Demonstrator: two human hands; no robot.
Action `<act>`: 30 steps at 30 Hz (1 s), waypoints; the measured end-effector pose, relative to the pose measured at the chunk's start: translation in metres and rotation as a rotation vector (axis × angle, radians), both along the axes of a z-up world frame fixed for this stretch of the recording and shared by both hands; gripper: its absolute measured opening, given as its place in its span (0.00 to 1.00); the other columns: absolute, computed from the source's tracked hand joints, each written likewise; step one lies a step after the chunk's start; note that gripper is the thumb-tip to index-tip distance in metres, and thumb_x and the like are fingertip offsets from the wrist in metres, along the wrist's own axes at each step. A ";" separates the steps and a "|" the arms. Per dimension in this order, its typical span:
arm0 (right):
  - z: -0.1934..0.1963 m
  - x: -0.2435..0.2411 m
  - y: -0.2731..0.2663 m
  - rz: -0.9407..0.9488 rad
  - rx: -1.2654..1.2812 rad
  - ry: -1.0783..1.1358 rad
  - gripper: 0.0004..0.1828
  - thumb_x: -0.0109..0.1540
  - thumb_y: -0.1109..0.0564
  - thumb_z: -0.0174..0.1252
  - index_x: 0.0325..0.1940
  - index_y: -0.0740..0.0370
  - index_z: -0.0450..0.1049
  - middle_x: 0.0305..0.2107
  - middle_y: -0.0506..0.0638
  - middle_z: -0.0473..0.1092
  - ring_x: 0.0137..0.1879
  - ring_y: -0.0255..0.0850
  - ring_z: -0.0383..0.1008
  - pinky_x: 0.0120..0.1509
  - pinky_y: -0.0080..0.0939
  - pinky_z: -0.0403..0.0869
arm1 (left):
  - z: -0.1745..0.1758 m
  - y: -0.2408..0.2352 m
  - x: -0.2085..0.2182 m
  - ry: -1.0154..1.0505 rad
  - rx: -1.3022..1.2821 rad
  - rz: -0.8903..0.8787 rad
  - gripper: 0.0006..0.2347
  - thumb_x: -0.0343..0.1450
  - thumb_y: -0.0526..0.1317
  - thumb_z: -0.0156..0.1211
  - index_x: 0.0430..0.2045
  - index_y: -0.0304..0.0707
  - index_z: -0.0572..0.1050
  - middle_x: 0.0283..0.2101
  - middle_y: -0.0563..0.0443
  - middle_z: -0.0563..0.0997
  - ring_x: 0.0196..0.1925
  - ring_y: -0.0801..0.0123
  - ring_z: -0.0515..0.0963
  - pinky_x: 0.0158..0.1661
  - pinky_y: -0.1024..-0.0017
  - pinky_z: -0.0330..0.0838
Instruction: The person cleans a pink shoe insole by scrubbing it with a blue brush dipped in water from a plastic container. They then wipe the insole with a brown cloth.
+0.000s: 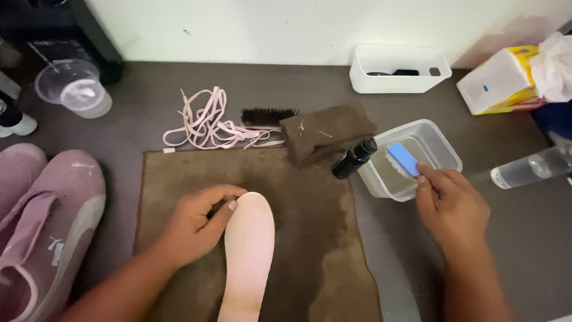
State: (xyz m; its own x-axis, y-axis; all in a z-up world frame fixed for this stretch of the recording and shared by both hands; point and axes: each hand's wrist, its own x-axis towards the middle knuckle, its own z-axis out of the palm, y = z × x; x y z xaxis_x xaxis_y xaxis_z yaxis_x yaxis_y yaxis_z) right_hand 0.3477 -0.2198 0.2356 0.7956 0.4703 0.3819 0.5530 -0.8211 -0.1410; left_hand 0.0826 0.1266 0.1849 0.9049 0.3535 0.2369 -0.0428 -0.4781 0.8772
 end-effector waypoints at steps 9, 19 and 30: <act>0.005 -0.002 0.001 -0.034 -0.036 -0.185 0.15 0.69 0.46 0.54 0.55 0.38 0.82 0.42 0.32 0.75 0.48 0.34 0.78 0.37 0.40 0.72 | -0.001 -0.005 0.001 0.024 0.050 0.005 0.11 0.72 0.39 0.55 0.44 0.44 0.83 0.37 0.60 0.89 0.35 0.80 0.84 0.35 0.79 0.75; 0.002 0.002 0.000 0.034 -0.005 -0.251 0.13 0.67 0.48 0.54 0.49 0.39 0.84 0.37 0.32 0.76 0.39 0.35 0.77 0.25 0.41 0.67 | -0.004 -0.006 0.002 0.166 0.048 0.015 0.13 0.70 0.41 0.58 0.47 0.48 0.83 0.36 0.63 0.91 0.32 0.82 0.82 0.34 0.79 0.74; 0.006 0.003 -0.001 0.028 -0.047 -0.163 0.14 0.67 0.46 0.51 0.48 0.39 0.83 0.37 0.34 0.77 0.40 0.38 0.79 0.25 0.45 0.71 | -0.011 -0.006 0.002 0.281 0.052 0.067 0.17 0.69 0.44 0.60 0.53 0.51 0.82 0.46 0.57 0.91 0.46 0.79 0.88 0.45 0.78 0.76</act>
State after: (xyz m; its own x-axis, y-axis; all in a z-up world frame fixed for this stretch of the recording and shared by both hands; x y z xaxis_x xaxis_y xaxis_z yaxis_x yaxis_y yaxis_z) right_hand 0.3506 -0.2209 0.2413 0.7112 0.5115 0.4822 0.5880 -0.8088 -0.0092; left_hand 0.0842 0.1205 0.1734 0.9125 0.4090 -0.0002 0.2318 -0.5167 0.8242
